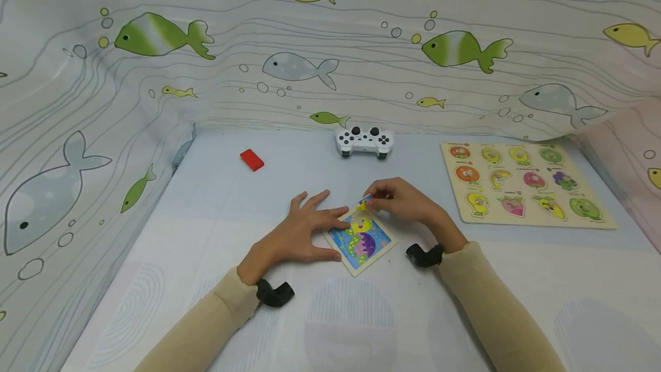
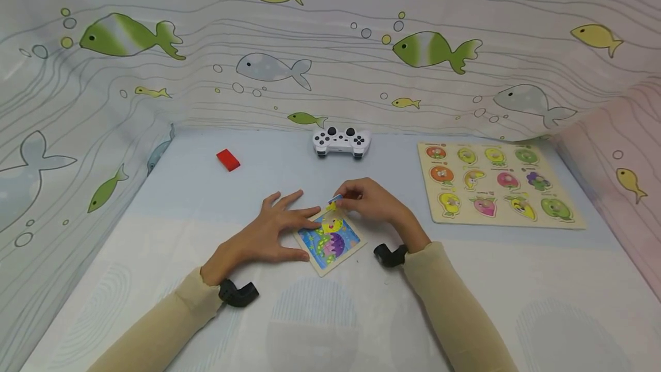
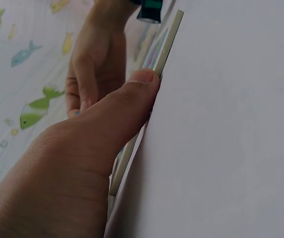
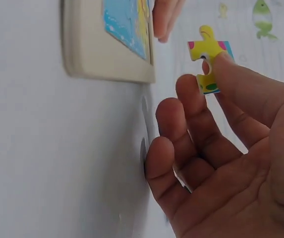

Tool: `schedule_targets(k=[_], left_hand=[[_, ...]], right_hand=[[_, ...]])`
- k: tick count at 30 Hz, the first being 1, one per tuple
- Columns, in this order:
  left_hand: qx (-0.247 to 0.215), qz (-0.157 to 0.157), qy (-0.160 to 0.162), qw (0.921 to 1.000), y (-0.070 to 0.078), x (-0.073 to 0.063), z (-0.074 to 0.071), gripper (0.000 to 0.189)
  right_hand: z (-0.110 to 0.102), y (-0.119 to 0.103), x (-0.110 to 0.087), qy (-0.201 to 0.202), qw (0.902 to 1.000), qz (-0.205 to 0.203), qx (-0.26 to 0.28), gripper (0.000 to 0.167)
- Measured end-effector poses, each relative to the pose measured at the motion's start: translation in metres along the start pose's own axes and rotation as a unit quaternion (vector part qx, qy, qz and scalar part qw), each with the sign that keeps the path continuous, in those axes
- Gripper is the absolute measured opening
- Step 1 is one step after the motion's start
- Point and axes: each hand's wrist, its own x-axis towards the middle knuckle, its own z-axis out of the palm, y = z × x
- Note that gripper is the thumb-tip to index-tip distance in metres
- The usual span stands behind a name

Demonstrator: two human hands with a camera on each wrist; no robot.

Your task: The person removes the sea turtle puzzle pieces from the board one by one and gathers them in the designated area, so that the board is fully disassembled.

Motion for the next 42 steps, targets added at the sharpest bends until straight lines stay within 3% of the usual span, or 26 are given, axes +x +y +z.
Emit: schedule_targets(k=[6, 14, 21, 31, 42], left_hand=[[0.000, 0.004, 0.020, 0.9998, 0.000, 0.000, 0.001, 0.060], [-0.005, 0.008, 0.013, 0.9999, 0.002, 0.000, 0.002, 0.050], [-0.009, 0.011, 0.017, 0.9998, 0.002, -0.001, 0.002, 0.048], [-0.015, 0.009, 0.014, 0.9998, 0.002, -0.002, 0.003, 0.048], [-0.014, 0.012, 0.016, 0.9997, 0.001, -0.002, 0.003, 0.048]], right_hand=[[-0.002, 0.005, 0.001, 0.031, 0.9994, 0.005, 0.016, 0.014], [-0.011, 0.012, 0.002, 0.062, 0.9962, 0.030, -0.053, 0.014], [-0.016, 0.012, 0.012, 0.049, 0.9958, 0.039, -0.066, 0.016], [-0.018, 0.009, 0.047, 0.019, 0.9926, 0.043, -0.112, 0.023], [-0.010, 0.004, 0.063, 0.032, 0.9882, 0.073, -0.131, 0.029]])
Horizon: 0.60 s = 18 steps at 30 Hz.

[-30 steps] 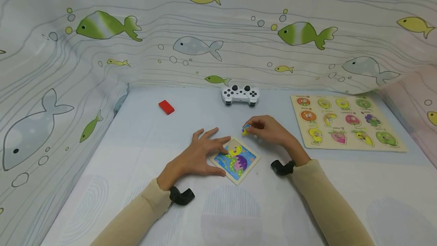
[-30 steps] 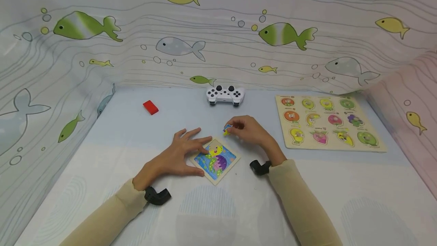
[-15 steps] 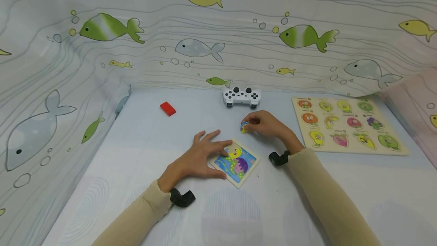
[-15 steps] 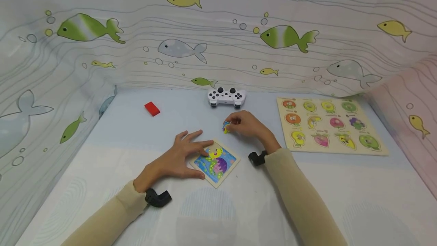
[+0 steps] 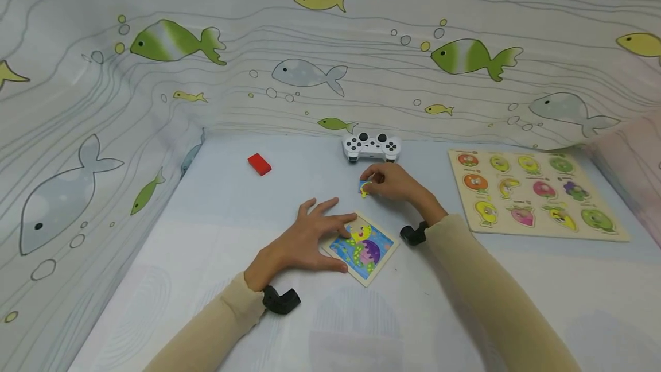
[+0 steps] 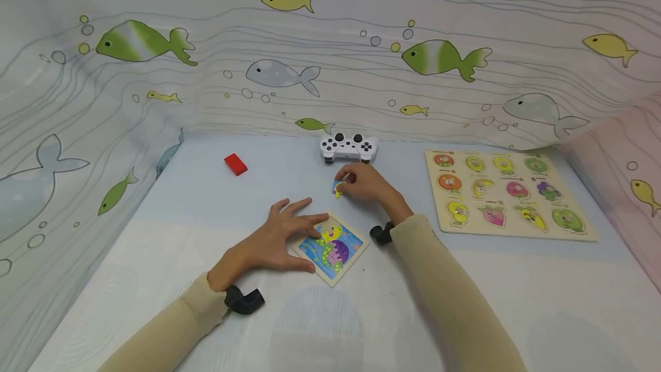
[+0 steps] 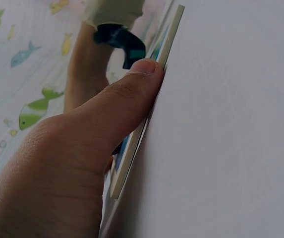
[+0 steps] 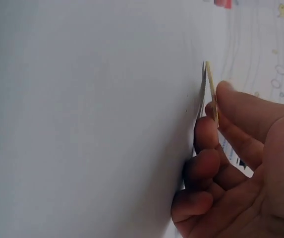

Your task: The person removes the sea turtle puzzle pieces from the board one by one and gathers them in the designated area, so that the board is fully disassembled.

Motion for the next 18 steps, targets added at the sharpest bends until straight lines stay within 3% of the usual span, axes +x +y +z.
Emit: schedule_targets(k=[9, 18], left_hand=[[0.005, -0.004, -0.005, 1.0000, 0.0001, 0.0002, -0.0013, 0.048], [-0.004, -0.006, -0.002, 1.0000, -0.0002, -0.0003, 0.0005, 0.047]], right_hand=[[-0.0023, -0.0010, -0.0071, -0.013, 0.9999, -0.007, -0.002, 0.039], [0.0001, 0.0002, -0.0059, 0.001, 0.9999, -0.011, -0.009, 0.034]])
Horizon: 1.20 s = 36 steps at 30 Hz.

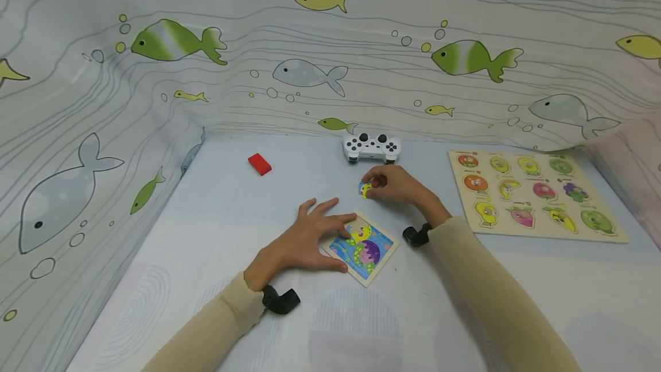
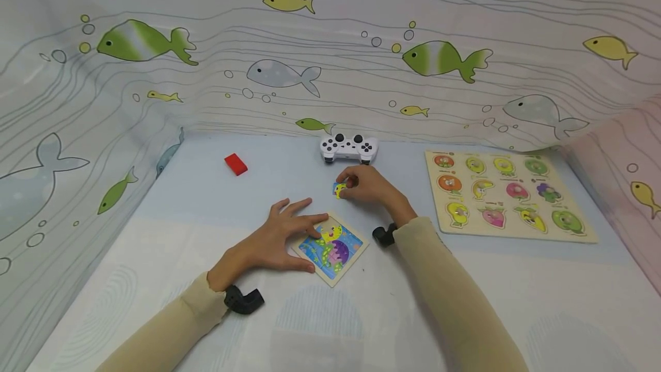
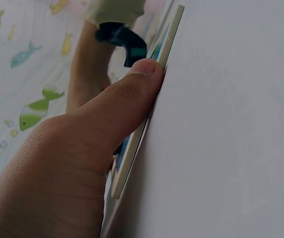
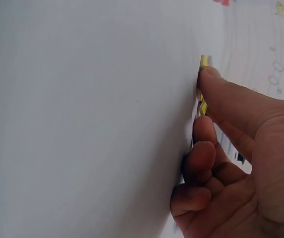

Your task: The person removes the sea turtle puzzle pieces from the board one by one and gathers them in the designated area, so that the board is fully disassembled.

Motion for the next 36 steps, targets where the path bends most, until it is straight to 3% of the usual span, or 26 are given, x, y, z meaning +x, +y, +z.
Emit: schedule_targets(k=[6, 21, 27, 36], left_hand=[[-0.002, 0.003, 0.003, 1.0000, 0.000, 0.000, 0.000, 0.048], [0.001, -0.004, 0.002, 1.0000, 0.003, 0.001, -0.002, 0.048], [0.008, -0.007, 0.008, 0.9999, 0.003, 0.002, -0.001, 0.048], [0.014, -0.008, 0.010, 0.9998, 0.004, 0.002, 0.000, 0.047]], right_hand=[[0.002, 0.003, 0.005, 0.012, 0.9999, -0.010, 0.000, 0.032], [0.002, 0.006, 0.008, 0.030, 0.9994, 0.010, 0.014, 0.034], [0.001, 0.009, -0.007, 0.036, 0.9980, 0.006, 0.053, 0.032], [0.000, 0.014, -0.037, 0.015, 0.9978, -0.009, 0.064, 0.024]])
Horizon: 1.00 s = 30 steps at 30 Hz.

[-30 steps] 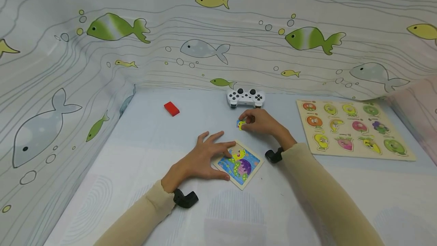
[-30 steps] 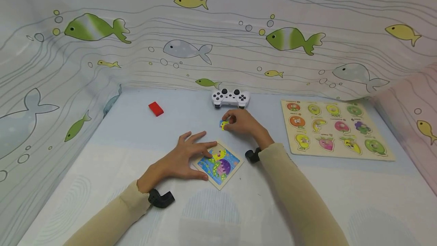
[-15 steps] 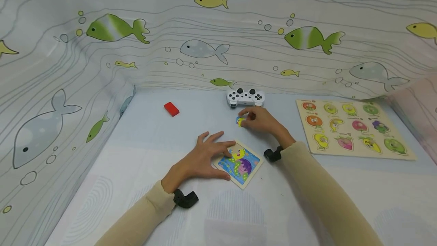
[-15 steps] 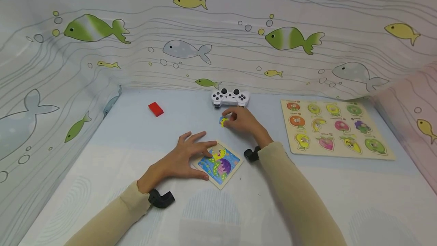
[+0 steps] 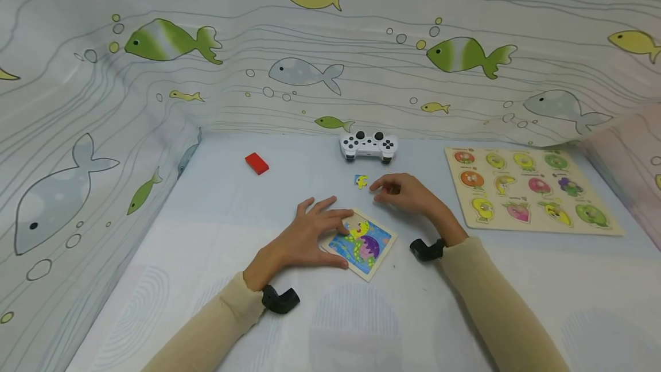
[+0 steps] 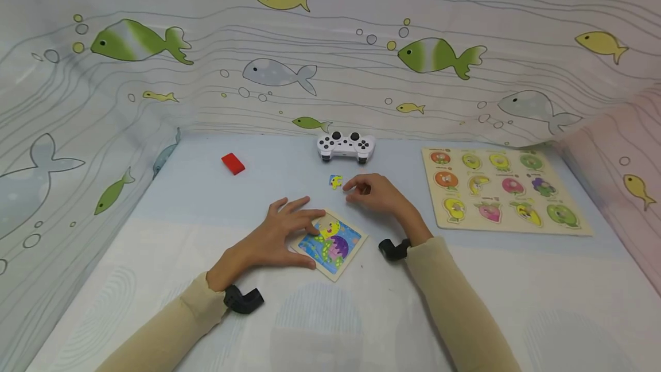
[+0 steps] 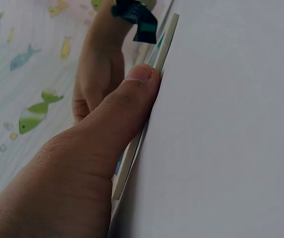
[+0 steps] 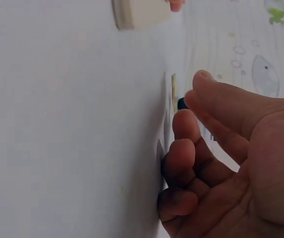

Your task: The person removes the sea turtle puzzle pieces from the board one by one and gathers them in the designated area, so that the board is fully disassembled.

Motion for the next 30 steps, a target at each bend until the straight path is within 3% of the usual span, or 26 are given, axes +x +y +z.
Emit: schedule_targets(k=[6, 12, 22, 30], left_hand=[[0.009, -0.011, -0.001, 0.9999, 0.000, 0.000, -0.001, 0.048], [0.006, -0.009, 0.001, 0.9999, -0.001, 0.000, 0.001, 0.049], [0.007, 0.010, 0.015, 0.9998, -0.001, 0.002, 0.002, 0.048], [0.012, 0.007, -0.003, 0.9999, -0.002, 0.002, 0.003, 0.048]], right_hand=[[0.002, 0.000, -0.015, -0.039, 0.9989, -0.025, 0.003, 0.025], [0.008, -0.007, -0.026, -0.066, 0.9964, -0.042, -0.032, 0.028], [0.013, -0.015, -0.034, -0.060, 0.9945, -0.059, -0.063, 0.030], [0.017, -0.017, -0.034, -0.058, 0.9944, -0.056, -0.068, 0.033]])
